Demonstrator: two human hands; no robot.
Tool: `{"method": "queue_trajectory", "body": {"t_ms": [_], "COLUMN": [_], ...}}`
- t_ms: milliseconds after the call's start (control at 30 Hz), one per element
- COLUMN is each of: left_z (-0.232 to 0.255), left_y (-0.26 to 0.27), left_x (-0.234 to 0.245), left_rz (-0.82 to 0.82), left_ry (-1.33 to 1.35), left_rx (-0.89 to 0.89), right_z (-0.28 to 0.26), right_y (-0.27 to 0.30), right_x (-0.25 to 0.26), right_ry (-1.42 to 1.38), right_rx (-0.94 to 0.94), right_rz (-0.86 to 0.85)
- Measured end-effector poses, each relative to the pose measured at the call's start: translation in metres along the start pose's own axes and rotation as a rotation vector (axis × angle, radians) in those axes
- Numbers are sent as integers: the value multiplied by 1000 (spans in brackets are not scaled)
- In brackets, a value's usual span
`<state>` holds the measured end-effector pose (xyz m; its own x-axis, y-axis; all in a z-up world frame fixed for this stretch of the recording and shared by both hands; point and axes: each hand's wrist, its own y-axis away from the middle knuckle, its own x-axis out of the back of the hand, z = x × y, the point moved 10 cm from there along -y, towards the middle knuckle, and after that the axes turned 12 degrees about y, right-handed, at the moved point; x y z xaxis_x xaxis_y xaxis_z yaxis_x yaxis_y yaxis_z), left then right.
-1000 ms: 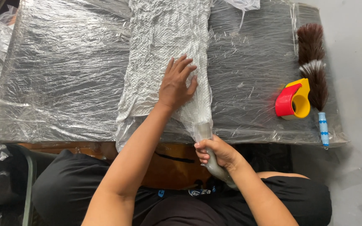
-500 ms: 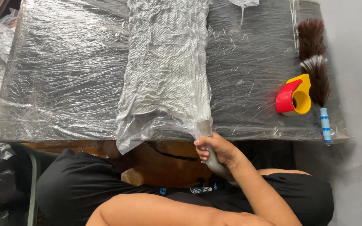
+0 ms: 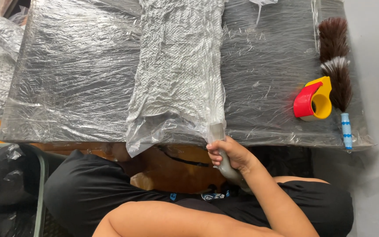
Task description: A person is vacuum sealing a pillow inside a plastic bag using a vacuum hose and then sealing the opening with tape.
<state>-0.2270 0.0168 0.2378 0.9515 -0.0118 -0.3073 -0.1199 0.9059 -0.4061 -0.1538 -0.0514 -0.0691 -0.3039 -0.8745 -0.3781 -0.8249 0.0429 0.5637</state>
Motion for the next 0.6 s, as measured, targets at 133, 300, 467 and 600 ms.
{"method": "queue_trajectory", "body": {"t_ms": [133,300,467,600], "left_z": [-2,28,-13,-49], "left_y": [-10,-28,16,77], "left_x": [52,166,338,394], "left_rz": [48,423,744,1001], "left_ry": [-113,-1228,-1618,-1278], "left_rx": [-18,-251,298,439], "right_z": [-12,4,-9,5], "right_y": [10,-1,5,-2], "right_x": [-1,5,-14,0], "right_ry": [-5,-30,10,-1], "right_rx": [-5,33,-18,-7], "right_rz": [-1,4,-178,-5]}}
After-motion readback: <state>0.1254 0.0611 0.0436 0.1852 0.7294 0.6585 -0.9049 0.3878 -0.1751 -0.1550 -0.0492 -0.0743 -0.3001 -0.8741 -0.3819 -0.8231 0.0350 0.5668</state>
